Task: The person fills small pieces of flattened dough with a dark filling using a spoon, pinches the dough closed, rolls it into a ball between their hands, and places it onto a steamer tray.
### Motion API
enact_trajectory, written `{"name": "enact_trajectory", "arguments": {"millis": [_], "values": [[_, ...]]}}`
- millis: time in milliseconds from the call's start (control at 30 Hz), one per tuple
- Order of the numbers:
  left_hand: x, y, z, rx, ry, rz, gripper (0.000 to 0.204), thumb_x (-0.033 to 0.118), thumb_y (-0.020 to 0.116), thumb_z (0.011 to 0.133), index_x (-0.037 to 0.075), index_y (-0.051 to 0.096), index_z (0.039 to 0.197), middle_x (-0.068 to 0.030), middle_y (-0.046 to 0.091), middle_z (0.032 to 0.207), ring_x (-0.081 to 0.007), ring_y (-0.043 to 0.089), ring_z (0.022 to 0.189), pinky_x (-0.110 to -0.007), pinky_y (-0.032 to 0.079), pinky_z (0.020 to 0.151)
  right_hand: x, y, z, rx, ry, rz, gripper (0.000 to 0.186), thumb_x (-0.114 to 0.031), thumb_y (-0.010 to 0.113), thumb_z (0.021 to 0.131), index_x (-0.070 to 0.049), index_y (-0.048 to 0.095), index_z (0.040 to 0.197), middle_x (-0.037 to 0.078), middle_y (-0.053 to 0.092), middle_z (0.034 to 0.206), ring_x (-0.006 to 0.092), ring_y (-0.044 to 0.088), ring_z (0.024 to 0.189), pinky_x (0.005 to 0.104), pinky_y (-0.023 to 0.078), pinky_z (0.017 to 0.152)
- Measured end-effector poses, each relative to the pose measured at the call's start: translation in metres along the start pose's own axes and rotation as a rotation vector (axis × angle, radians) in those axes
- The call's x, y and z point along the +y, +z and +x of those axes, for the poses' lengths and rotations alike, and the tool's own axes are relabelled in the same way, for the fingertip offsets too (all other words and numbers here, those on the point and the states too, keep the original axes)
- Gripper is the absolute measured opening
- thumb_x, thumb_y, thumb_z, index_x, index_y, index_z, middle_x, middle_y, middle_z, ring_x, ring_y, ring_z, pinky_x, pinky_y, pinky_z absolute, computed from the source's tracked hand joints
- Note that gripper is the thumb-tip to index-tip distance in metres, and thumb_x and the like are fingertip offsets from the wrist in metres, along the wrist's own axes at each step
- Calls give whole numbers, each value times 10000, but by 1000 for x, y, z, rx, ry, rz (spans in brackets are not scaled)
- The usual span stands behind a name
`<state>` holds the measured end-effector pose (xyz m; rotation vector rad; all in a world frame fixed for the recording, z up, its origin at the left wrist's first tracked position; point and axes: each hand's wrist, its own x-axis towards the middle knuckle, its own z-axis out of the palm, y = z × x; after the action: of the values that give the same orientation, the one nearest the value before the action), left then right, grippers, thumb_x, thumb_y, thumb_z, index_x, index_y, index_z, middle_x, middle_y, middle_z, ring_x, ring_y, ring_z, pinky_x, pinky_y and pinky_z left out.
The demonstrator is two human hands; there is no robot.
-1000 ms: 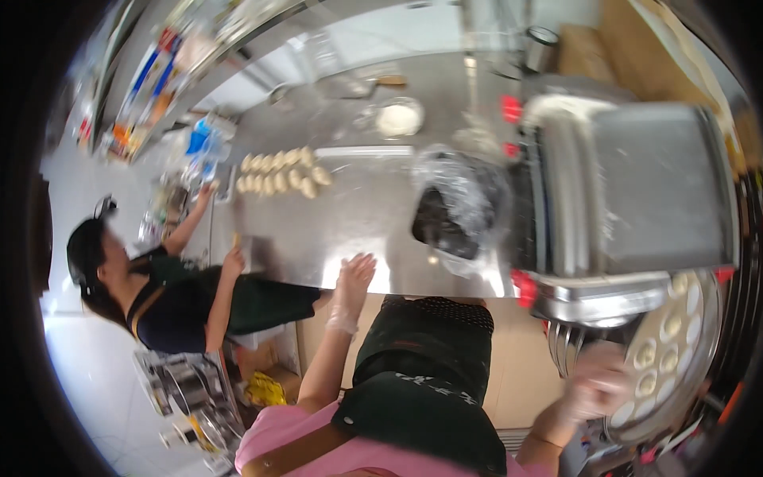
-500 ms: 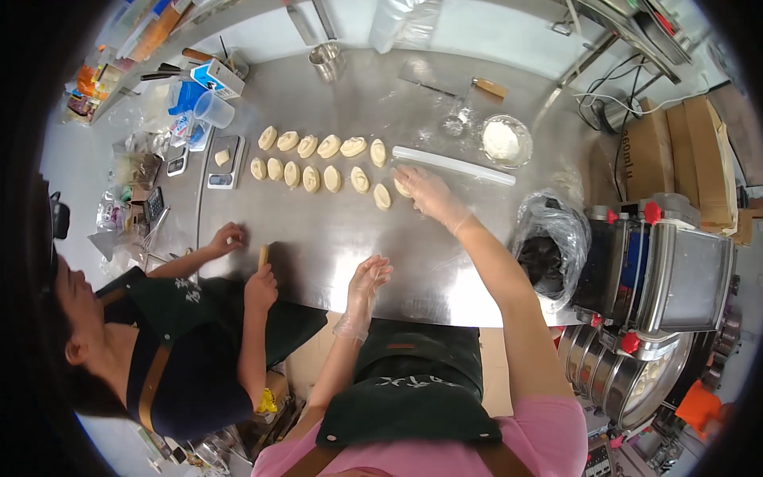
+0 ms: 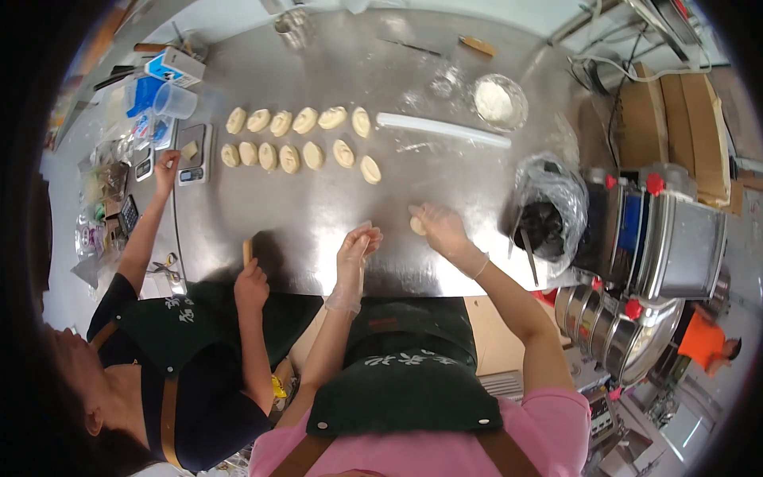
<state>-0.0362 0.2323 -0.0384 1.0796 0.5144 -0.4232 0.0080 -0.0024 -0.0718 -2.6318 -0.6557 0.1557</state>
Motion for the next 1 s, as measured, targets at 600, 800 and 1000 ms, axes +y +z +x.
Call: {"name": "enact_trajectory", "arguments": {"millis": [600,800,1000], "values": [[-96,112,71,-201,674,1774,1065,558,668,773,-125,217,1454,-295,159,1553,-405,118,1464,-514,94,1192,-8,-31,-154,456,694,544,571,53,668,822,-66,478,1348,135,636,1173,252,630,1070,350,505,850],[-70,112,81,-236,592,1673,878,434,606,900,-75,198,1487,-257,170,1566,-358,181,1460,-462,155,1187,-10,-35,-117,488,607,612,420,45,633,838,-45,573,1243,128,657,1139,270,644,1035,372,511,851],[-20,72,34,157,218,290,684,327,579,926,-59,311,1424,-210,308,1475,-314,300,1374,-417,238,1137,-28,11,-70,78,16,-11,644,-337,643,863,16,454,1368,192,475,1410,339,402,1350,454,288,1137]]}}
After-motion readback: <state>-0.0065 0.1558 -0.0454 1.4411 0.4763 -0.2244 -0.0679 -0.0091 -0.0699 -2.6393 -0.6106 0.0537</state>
